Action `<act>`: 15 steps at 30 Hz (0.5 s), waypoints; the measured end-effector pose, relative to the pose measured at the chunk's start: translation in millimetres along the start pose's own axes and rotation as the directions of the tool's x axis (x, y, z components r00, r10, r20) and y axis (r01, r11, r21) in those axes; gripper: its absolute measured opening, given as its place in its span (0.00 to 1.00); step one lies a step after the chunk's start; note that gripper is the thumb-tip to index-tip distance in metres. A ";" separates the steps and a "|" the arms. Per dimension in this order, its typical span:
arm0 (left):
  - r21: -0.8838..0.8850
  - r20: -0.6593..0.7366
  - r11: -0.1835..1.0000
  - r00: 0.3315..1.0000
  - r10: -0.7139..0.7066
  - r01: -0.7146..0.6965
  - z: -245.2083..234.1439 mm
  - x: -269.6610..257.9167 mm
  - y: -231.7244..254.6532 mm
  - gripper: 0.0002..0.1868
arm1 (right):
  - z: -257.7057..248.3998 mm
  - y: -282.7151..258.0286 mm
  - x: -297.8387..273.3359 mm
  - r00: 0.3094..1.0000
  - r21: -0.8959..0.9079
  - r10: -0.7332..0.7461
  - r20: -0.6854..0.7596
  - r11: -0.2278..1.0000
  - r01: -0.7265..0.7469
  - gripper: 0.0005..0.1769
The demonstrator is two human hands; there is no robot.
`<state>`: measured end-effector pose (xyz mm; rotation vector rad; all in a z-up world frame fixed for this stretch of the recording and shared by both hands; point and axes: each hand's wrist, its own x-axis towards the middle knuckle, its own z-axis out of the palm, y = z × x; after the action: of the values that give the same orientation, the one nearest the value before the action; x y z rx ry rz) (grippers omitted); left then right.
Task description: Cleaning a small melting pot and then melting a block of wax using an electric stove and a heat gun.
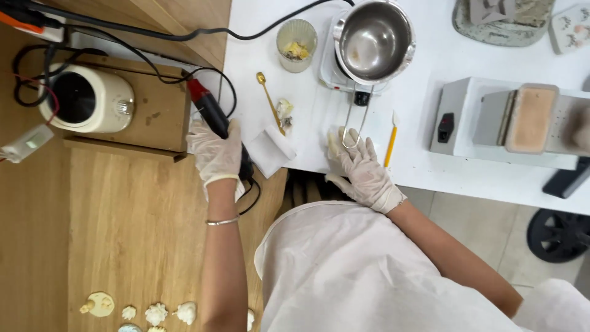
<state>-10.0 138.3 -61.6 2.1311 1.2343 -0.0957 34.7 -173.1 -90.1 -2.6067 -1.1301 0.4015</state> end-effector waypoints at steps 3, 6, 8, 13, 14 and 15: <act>0.206 0.126 0.969 0.978 -0.165 0.137 6.2 7.5 6.8 0.51 | -17.4 -0.4 -18.7 0.999 0.045 0.003 -0.032 0.999 -0.002 0.39; 0.301 0.210 0.930 0.937 -0.280 0.210 15.4 24.2 -3.8 0.52 | -32.7 5.4 -30.6 0.995 0.212 0.037 -0.090 0.977 -0.017 0.26; 0.311 0.198 0.926 0.938 -0.285 0.215 18.2 33.0 -21.8 0.45 | -39.6 10.4 -43.7 0.994 0.283 0.050 -0.100 0.959 -0.019 0.18; -0.313 0.206 0.949 0.978 0.019 0.047 -40.4 -13.1 1.7 0.38 | -46.1 21.4 -75.9 0.896 0.428 0.333 -0.294 0.884 -0.188 0.06; -0.314 0.202 0.948 0.979 0.022 0.043 -45.7 -20.3 0.5 0.38 | -52.5 19.3 -74.9 0.896 0.428 0.330 -0.298 0.885 -0.184 0.06; -0.444 0.227 0.895 0.972 0.065 0.043 -51.1 -27.5 -0.6 0.35 | -59.2 17.3 -73.8 0.894 0.407 0.359 -0.268 0.883 -0.233 0.04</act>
<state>-38.6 147.5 -11.9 1.6717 0.9902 -0.0520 18.7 -247.2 -30.9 -2.3897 -0.4805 0.1884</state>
